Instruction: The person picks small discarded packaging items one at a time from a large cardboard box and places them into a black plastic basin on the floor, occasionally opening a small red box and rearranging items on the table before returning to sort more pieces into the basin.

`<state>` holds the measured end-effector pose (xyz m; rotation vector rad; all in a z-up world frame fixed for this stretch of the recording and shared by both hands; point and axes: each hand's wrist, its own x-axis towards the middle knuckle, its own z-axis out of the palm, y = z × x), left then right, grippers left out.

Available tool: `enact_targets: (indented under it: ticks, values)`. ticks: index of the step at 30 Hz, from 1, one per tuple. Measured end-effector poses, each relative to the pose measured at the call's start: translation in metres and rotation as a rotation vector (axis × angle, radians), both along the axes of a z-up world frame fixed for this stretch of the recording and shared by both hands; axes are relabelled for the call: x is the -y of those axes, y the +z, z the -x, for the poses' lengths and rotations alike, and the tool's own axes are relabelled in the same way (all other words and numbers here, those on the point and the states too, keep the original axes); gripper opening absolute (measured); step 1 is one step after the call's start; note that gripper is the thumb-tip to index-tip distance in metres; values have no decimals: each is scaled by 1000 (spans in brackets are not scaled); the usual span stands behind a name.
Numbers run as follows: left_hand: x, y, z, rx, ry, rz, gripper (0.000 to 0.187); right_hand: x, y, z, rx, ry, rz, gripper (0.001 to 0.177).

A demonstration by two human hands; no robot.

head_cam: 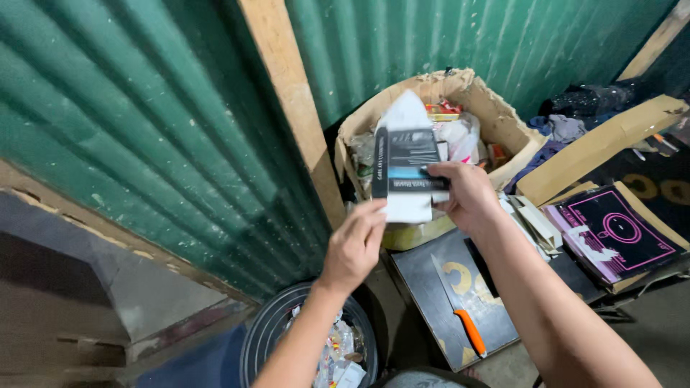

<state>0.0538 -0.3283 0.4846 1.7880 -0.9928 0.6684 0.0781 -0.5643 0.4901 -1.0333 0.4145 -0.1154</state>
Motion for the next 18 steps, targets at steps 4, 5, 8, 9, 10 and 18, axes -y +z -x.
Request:
enact_targets:
  ticks: [4, 5, 8, 9, 10, 18]
  values:
    - [-27, -36, 21, -84, 159, 83, 27, -19, -22, 5, 41, -271, 408, 29]
    - [-34, -43, 23, -219, 192, 126, 29, -25, -28, 8, 102, -294, 489, 28]
    - [-50, -60, 21, -560, 278, 193, 33, -37, -41, 24, 185, -358, 670, 29]
    - [-57, -65, 19, -624, 303, 168, 33, -41, -45, 27, 145, -378, 685, 31]
    - [-64, -70, 19, -688, 328, 144, 34, -44, -47, 30, 105, -397, 700, 33]
    - [-81, -94, 3, -963, 350, 294, 37, -39, -14, 47, 302, -431, 979, 27]
